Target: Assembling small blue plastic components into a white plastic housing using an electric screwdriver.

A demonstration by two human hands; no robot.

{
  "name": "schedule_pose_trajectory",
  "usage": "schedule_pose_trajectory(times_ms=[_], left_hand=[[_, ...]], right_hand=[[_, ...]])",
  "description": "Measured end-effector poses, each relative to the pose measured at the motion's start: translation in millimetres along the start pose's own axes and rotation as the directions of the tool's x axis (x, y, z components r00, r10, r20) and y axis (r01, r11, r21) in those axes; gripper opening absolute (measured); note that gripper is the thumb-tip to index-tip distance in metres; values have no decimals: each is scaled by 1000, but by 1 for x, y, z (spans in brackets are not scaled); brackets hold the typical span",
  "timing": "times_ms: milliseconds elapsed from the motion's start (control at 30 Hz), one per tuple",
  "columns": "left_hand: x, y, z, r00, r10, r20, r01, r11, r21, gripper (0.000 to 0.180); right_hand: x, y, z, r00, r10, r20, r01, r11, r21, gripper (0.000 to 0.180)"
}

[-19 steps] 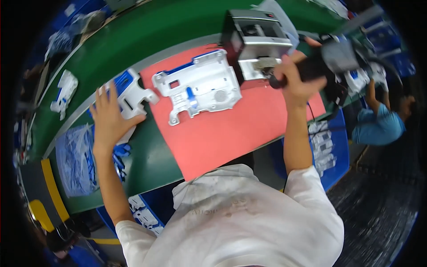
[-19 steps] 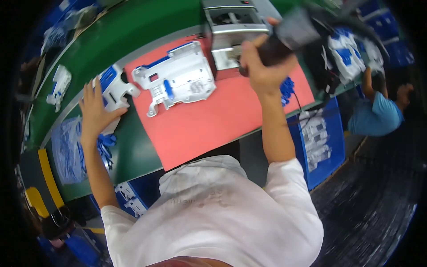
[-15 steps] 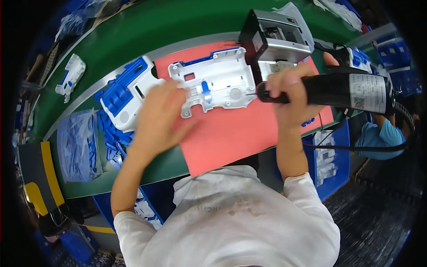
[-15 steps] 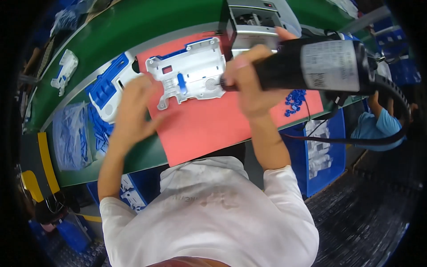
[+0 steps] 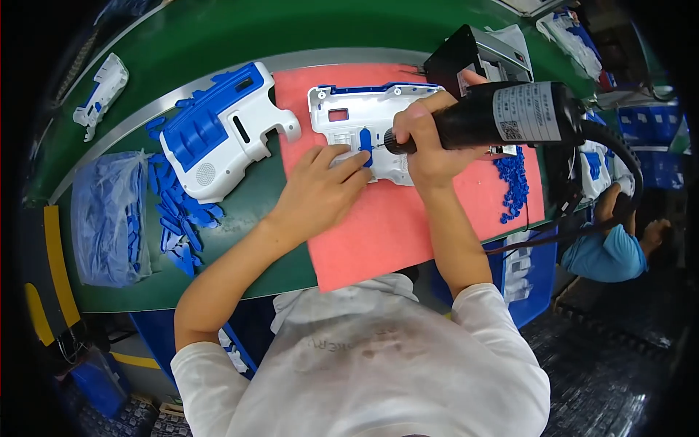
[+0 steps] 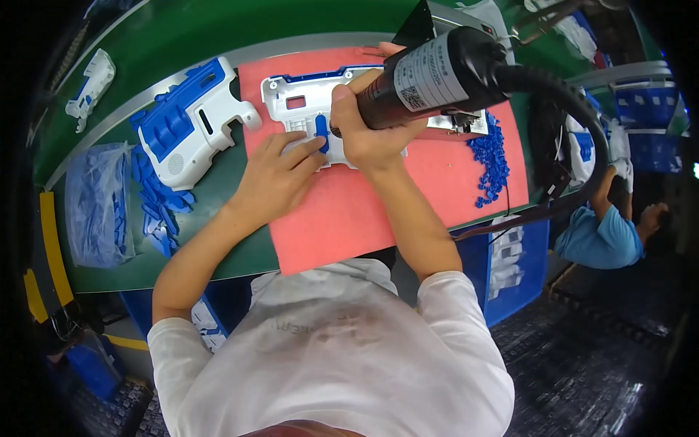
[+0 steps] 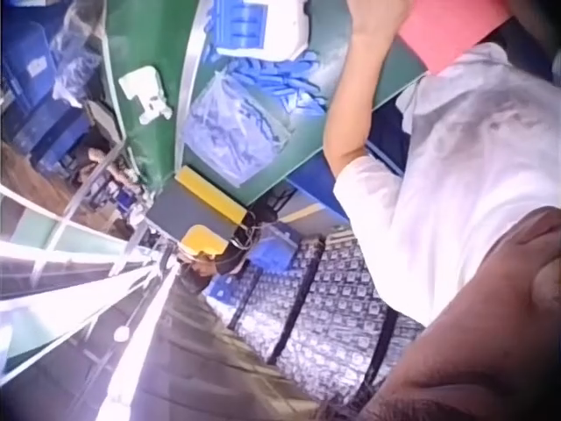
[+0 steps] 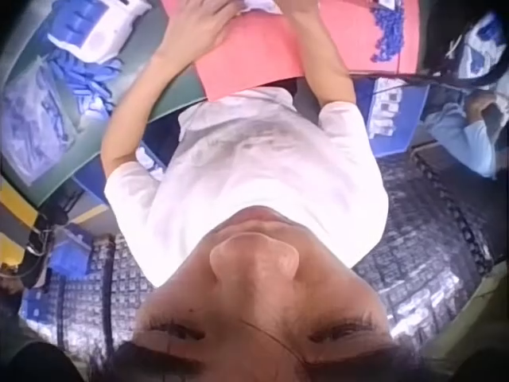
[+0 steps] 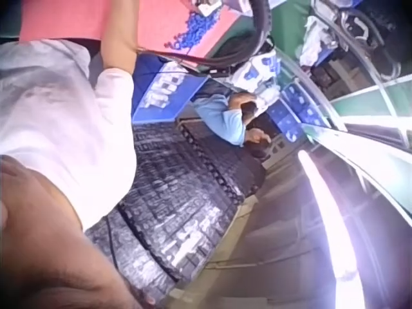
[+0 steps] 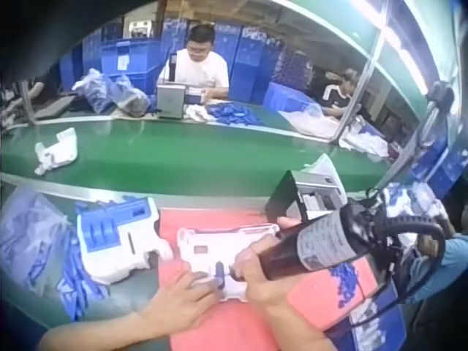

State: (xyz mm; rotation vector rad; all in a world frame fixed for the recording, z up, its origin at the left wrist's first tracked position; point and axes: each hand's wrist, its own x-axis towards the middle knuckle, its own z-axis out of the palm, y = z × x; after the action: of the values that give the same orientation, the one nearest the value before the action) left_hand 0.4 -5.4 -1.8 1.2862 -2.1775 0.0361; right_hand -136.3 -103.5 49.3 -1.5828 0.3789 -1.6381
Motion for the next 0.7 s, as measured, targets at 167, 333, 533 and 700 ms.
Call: schedule_pose_trajectory(times_ms=[167,333,533,700], left_hand=[[1,-1,3,1000,-4,-23,4,1000,16,17],[-1,0,2,1000,-6,-27,6,1000,26,16],[-4,-2,6,999,-20,-40,21,999,37,16],[-1,0,9,999,-21,-38,21,1000,19,17]], right_hand=[[-3,9,-5,998,-3,61,8,997,-73,65],[-13,16,-5,998,-59,32,62,990,-128,50],[-14,19,-8,980,-53,191,94,973,-212,52],[-13,17,-11,979,-11,204,58,973,-225,52]])
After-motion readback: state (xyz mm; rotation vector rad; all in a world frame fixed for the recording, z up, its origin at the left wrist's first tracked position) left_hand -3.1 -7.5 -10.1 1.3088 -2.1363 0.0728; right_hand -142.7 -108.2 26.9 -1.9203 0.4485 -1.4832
